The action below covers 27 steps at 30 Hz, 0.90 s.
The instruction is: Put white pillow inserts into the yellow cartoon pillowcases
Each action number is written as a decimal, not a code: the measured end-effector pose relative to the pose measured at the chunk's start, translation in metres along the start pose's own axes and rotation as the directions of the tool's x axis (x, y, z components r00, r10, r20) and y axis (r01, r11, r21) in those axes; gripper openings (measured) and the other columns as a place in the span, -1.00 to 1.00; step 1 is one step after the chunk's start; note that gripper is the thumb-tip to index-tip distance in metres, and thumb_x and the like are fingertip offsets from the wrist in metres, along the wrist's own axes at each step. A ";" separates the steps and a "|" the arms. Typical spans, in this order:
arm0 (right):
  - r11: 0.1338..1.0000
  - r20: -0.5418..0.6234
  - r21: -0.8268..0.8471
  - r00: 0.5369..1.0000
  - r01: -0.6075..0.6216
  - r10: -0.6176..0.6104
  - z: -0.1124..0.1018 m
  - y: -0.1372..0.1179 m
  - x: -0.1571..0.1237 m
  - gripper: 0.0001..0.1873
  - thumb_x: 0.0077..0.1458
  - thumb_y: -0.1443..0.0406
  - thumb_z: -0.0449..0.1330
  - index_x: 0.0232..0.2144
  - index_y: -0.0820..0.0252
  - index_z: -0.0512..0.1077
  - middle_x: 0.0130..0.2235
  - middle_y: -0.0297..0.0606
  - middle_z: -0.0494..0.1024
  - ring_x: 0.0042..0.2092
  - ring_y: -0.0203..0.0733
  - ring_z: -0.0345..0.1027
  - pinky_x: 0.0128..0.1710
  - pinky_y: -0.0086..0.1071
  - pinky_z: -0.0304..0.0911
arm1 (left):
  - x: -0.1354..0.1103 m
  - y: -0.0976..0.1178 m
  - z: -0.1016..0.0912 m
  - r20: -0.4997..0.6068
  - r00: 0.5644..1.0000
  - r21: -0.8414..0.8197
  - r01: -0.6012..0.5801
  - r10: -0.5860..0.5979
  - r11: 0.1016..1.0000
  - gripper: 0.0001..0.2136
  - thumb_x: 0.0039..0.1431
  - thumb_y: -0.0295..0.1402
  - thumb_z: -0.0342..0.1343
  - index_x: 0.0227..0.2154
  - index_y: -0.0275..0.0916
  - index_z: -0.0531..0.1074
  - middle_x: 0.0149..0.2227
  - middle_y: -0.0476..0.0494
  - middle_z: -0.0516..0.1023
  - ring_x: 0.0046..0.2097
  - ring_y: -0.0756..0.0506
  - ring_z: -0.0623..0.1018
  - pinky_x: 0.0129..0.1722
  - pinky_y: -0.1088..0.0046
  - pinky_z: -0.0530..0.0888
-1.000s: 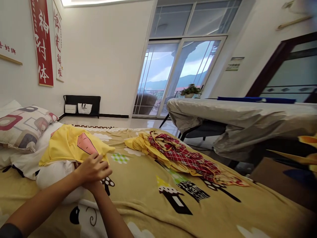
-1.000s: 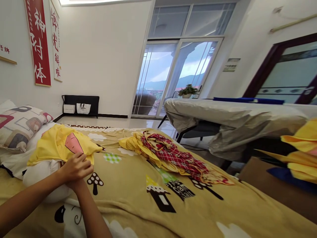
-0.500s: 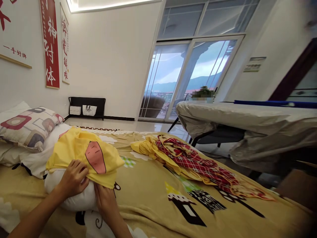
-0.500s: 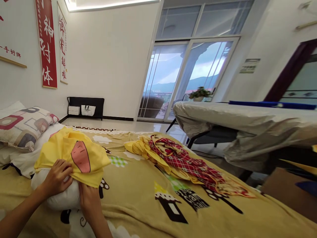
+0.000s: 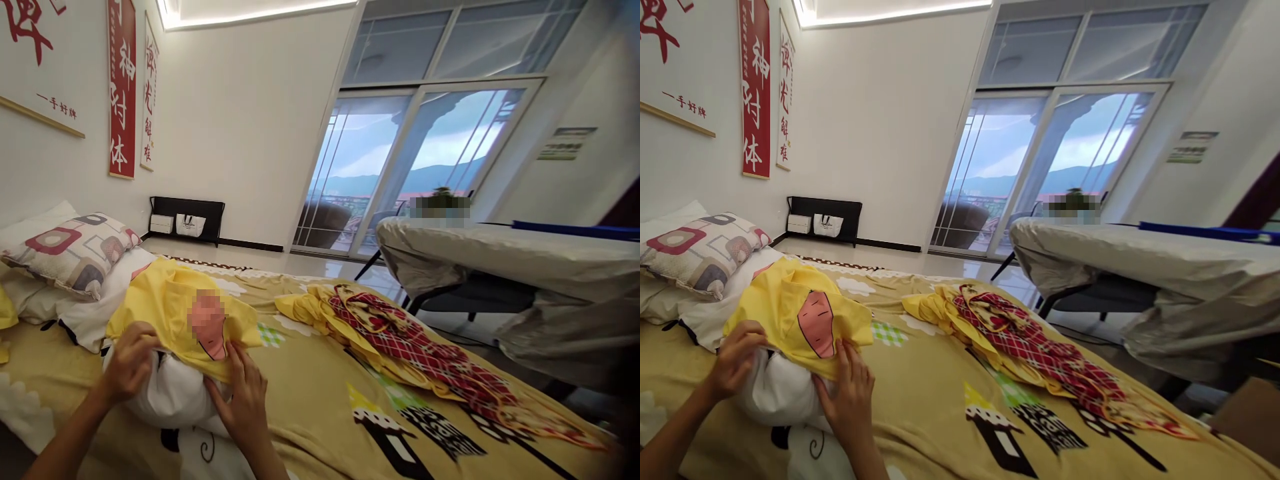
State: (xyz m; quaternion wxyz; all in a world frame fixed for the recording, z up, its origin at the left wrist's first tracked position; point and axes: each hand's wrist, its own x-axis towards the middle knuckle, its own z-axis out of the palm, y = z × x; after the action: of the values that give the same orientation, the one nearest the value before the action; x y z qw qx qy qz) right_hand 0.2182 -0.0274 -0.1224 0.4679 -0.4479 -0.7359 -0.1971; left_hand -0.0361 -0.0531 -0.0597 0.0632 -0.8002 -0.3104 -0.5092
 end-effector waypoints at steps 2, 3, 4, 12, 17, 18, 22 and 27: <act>1.000 -0.028 0.012 0.999 -0.015 0.016 0.008 0.004 0.005 -0.29 0.10 0.09 0.10 0.23 0.17 0.00 0.10 0.00 0.33 0.11 0.07 0.19 -0.01 -0.10 0.11 | -0.016 -0.022 -0.021 -0.036 0.989 0.035 0.147 -0.146 0.988 -0.61 0.04 -0.54 -0.12 -0.06 -0.17 0.32 -0.02 -0.25 0.34 0.08 -0.18 0.34 0.06 0.19 0.34; 0.999 -0.047 0.022 0.998 -0.031 0.032 0.012 0.006 0.006 -0.32 0.10 0.09 0.09 0.20 0.17 0.04 0.08 0.00 0.34 0.09 0.07 0.20 -0.02 -0.10 0.11 | -0.024 -0.034 -0.029 0.004 0.976 0.051 0.215 -0.216 0.975 -0.54 0.02 -0.54 -0.09 0.03 -0.15 0.27 0.07 -0.26 0.29 0.14 -0.19 0.29 0.12 0.17 0.30; 0.998 -0.067 0.035 0.996 -0.049 0.052 0.017 0.009 0.008 -0.36 0.09 0.10 0.09 0.17 0.18 0.08 0.06 -0.01 0.36 0.07 0.06 0.21 -0.03 -0.10 0.12 | -0.030 -0.045 -0.035 0.075 0.958 0.059 0.272 -0.276 0.960 -0.48 0.02 -0.52 -0.06 0.11 -0.13 0.20 0.14 -0.25 0.24 0.19 -0.19 0.24 0.16 0.17 0.26; 0.952 -0.008 0.052 0.953 -0.302 0.303 0.051 0.028 0.034 -0.82 -0.03 0.29 0.02 -0.31 0.18 0.30 -0.41 -0.16 0.43 -0.33 -0.06 0.29 -0.36 -0.30 0.18 | -0.018 -0.092 0.008 0.193 0.883 0.266 0.373 -0.428 0.889 -0.62 0.02 -0.35 0.14 -0.05 -0.27 0.32 -0.08 -0.22 0.49 -0.06 -0.17 0.48 -0.05 0.28 0.40; 0.958 -0.138 -0.019 0.949 -0.288 0.282 0.032 0.027 0.087 -0.86 -0.10 0.35 0.00 -0.39 0.18 0.29 -0.48 -0.23 0.35 -0.40 -0.12 0.22 -0.45 -0.35 0.07 | 0.030 -0.077 0.019 0.023 0.909 0.591 0.323 -0.416 0.739 -0.82 0.01 -0.53 0.00 -0.29 -0.29 0.40 -0.34 -0.22 0.51 -0.25 -0.17 0.49 -0.23 0.36 0.34; 0.952 -0.173 -0.030 0.940 -0.304 0.295 0.020 0.023 0.101 -0.87 -0.09 0.35 -0.01 -0.40 0.18 0.28 -0.46 -0.22 0.34 -0.39 -0.12 0.22 -0.44 -0.35 0.06 | 0.043 -0.070 0.013 -0.096 0.916 0.590 0.367 -0.389 0.719 -0.85 -0.01 -0.56 -0.02 -0.37 -0.27 0.39 -0.40 -0.19 0.49 -0.31 -0.15 0.47 -0.29 0.39 0.31; 0.962 -0.491 -0.131 0.859 -0.239 0.147 -0.061 -0.016 0.158 -0.84 -0.04 0.41 -0.02 -0.35 0.17 0.29 -0.38 -0.21 0.34 -0.30 -0.11 0.23 -0.35 -0.33 0.09 | 0.105 -0.028 -0.028 -0.674 0.732 0.363 0.451 -0.105 0.815 -0.82 -0.07 -0.61 -0.07 -0.60 -0.20 0.14 -0.59 0.01 0.24 -0.48 -0.02 0.27 -0.43 0.47 0.17; 0.907 -0.454 -0.380 0.891 -0.181 -0.013 -0.141 -0.057 0.200 -0.83 0.01 0.42 0.00 -0.34 0.16 0.35 -0.34 -0.21 0.38 -0.26 -0.12 0.22 -0.29 -0.29 0.05 | 0.159 0.019 -0.062 -0.817 0.575 0.232 0.379 -0.032 0.896 -0.74 -0.15 -0.65 -0.07 -0.64 -0.20 -0.03 -0.60 0.07 0.09 -0.50 0.02 0.14 -0.43 0.50 0.11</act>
State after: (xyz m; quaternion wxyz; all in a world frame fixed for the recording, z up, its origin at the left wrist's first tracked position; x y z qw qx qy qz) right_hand 0.2105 -0.0622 0.1266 0.5273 -0.5111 -0.5298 -0.4242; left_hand -0.0276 -0.0250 0.1099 0.2887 -0.4170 -0.4349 -0.7441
